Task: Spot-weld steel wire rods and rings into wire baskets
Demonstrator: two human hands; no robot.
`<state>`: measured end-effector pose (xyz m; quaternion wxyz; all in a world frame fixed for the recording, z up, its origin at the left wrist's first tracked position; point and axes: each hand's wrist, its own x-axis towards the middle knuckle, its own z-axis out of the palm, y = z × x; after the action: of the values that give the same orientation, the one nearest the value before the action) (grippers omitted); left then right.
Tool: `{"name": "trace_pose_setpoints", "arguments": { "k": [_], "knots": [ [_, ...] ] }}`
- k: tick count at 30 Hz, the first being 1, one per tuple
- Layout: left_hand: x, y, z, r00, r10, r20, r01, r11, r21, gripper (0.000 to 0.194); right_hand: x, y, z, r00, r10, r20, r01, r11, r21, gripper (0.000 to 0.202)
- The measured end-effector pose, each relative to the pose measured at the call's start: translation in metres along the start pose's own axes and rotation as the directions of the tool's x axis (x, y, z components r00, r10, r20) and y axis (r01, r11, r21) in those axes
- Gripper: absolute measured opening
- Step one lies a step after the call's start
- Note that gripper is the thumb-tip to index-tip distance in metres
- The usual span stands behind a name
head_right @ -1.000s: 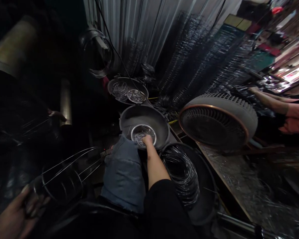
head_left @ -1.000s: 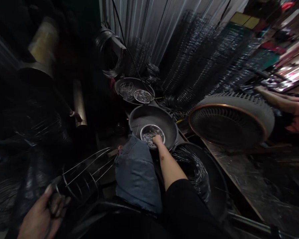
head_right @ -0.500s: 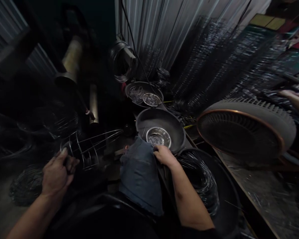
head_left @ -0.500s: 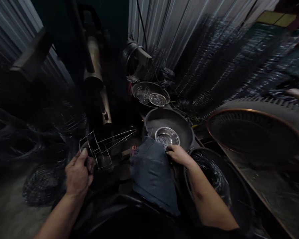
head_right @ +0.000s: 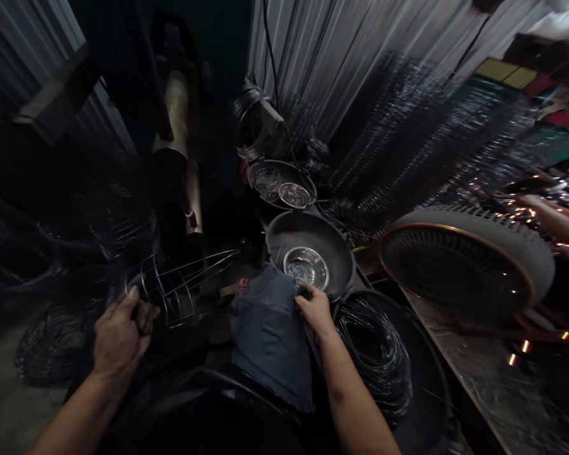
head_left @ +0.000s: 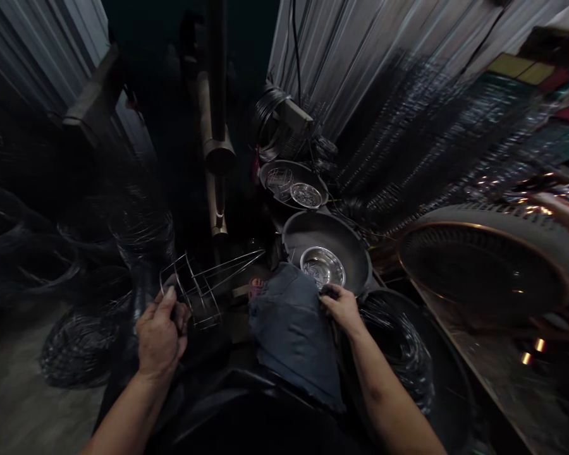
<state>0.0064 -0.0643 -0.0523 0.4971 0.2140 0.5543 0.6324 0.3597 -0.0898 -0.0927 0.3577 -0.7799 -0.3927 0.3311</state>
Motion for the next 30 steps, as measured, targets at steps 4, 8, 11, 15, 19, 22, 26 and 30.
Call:
{"name": "trace_pose_setpoints", "arguments": {
  "k": [4, 8, 11, 15, 19, 22, 26, 30],
  "knots": [
    [0.0, -0.001, -0.001, 1.0, -0.026, -0.001, 0.025, 0.999, -0.036, 0.034, -0.003, 0.003, -0.011, 0.998, 0.013, 0.069, -0.011, 0.999, -0.035, 0.033],
    [0.0, 0.002, 0.0, 1.0, -0.021, -0.022, 0.021, 1.0, -0.02, 0.033, -0.005, -0.001, -0.026, 0.995, -0.087, 0.047, 0.096, 0.964, -0.247, 0.021],
    [0.001, 0.002, 0.003, 1.0, 0.008, -0.027, -0.008, 1.0, -0.007, 0.033, -0.009, -0.025, -0.014, 0.998, -0.054, 0.026, 0.056, 0.996, -0.07, 0.026],
    [0.001, 0.002, 0.012, 1.0, 0.018, -0.021, -0.018, 1.0, -0.016, 0.032, -0.019, -0.086, 0.044, 0.959, 0.02, 0.284, -0.131, 0.917, 0.377, 0.025],
    [-0.001, 0.006, 0.016, 0.998, 0.026, -0.065, -0.027, 1.0, -0.01, 0.027, -0.031, -0.14, 0.104, 0.872, -0.021, 0.489, -0.331, 0.709, 0.622, 0.024],
    [-0.001, 0.013, 0.016, 0.995, 0.051, -0.086, -0.053, 0.998, -0.031, 0.024, -0.037, -0.159, 0.124, 0.816, -0.072, 0.573, -0.421, 0.606, 0.675, 0.024],
    [0.001, 0.021, 0.015, 0.993, 0.048, -0.111, -0.048, 0.999, 0.008, 0.03, -0.039, -0.165, 0.134, 0.797, -0.116, 0.593, -0.439, 0.563, 0.7, 0.028],
    [0.008, 0.023, 0.019, 0.989, 0.032, -0.146, -0.027, 0.999, 0.04, 0.032, -0.036, -0.169, 0.144, 0.819, -0.123, 0.561, -0.426, 0.525, 0.737, 0.034]
  ]
}}
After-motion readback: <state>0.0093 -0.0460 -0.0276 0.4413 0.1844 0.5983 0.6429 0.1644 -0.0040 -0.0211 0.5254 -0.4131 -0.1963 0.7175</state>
